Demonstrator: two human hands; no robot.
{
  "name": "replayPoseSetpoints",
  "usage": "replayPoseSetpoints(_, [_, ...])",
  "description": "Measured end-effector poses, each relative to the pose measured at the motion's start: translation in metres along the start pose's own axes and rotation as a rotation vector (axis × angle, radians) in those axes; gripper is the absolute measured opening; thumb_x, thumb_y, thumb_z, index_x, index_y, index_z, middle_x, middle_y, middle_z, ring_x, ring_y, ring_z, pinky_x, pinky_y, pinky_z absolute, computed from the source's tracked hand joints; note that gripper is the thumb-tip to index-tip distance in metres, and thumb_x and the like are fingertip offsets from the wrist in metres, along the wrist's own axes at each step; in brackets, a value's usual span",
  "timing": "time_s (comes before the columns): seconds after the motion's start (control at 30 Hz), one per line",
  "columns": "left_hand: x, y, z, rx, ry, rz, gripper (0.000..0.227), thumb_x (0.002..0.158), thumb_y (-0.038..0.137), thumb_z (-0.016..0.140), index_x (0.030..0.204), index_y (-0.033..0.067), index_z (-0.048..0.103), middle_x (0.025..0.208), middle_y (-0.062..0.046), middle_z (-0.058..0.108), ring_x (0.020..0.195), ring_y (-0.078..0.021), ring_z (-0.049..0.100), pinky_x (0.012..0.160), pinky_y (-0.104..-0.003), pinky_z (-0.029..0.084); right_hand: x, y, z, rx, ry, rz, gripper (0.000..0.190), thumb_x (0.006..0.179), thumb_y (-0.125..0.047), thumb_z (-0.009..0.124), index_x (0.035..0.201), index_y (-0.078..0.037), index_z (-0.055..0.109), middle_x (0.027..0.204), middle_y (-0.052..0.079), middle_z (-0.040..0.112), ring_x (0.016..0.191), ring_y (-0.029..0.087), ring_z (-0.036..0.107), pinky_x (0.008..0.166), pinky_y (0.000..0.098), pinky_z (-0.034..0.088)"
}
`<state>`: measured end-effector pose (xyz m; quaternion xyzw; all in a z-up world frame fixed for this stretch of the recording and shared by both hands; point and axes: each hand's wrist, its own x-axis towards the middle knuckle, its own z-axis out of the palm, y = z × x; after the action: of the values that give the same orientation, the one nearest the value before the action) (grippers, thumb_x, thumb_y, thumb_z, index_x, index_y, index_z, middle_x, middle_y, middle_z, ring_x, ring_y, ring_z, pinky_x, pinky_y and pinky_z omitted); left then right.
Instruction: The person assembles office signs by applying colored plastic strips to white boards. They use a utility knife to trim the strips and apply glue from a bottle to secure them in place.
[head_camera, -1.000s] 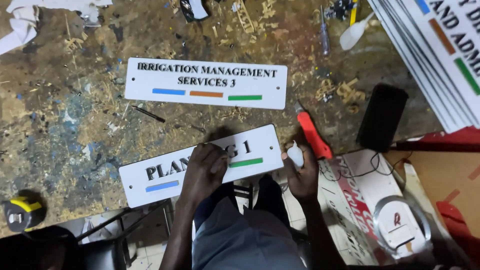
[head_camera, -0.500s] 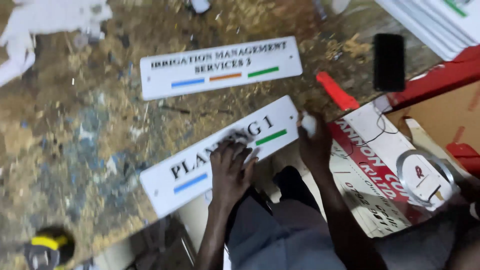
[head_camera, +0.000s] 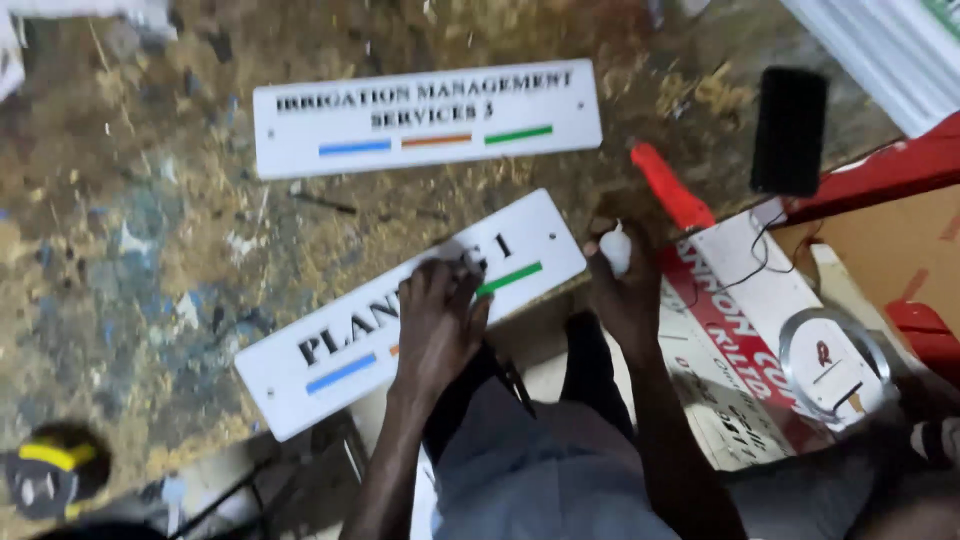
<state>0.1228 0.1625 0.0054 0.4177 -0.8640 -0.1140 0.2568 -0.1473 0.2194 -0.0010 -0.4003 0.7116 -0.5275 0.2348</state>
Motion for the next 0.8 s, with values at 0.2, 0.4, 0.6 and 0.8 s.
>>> replayPoseSetpoints(0.2, [-0.009,-0.001,0.005,-0.008,-0.054,-0.002,0.025,0.103,0.032,0.077,0.116,0.0111,0.085,0.125,-0.011,0.068,0.112,-0.0442,0.060,0.088,-0.051,0.045,-0.035,0.006,0.009,0.147,0.117,0.057,0.024,0.106,-0.015,0.086,0.128,-0.008,0.078,0.112,0.012,0.079,0.110,0.019,0.076,0.102,0.0390,0.063])
replayPoseSetpoints(0.4, [-0.020,0.016,-0.014,-0.419,0.157,-0.165,0.013,0.105,0.017,0.081,0.116,0.0104,0.083,0.112,-0.009,0.073,0.117,-0.0420,0.068,0.101,-0.048,0.054,-0.063,-0.006,-0.004,0.347,-0.120,0.079,0.016,0.098,-0.004,0.084,0.114,0.000,0.083,0.089,0.010,0.078,0.077,0.018,0.073,0.086,0.0406,0.067])
replayPoseSetpoints(0.6, [-0.013,0.041,-0.021,-0.651,0.185,-0.048,0.009,0.109,0.003,0.069,0.109,0.0066,0.077,0.110,-0.012,0.078,0.104,-0.0339,0.068,0.093,-0.045,0.050,-0.079,-0.013,0.008,0.364,-0.170,0.186,0.048,0.095,-0.020,0.085,0.137,0.001,0.073,0.092,0.013,0.087,0.071,0.018,0.076,0.073,0.0323,0.064])
replayPoseSetpoints(0.8, [-0.030,0.039,-0.020,-0.936,-0.014,-0.274,0.005,0.099,0.017,0.084,0.096,0.0135,0.087,0.093,-0.004,0.080,0.083,-0.0208,0.074,0.072,-0.036,0.056,-0.084,-0.021,0.004,0.377,0.019,0.375,0.017,0.092,-0.008,0.086,0.091,-0.003,0.070,0.075,0.018,0.082,0.067,0.027,0.079,0.071,0.0415,0.065])
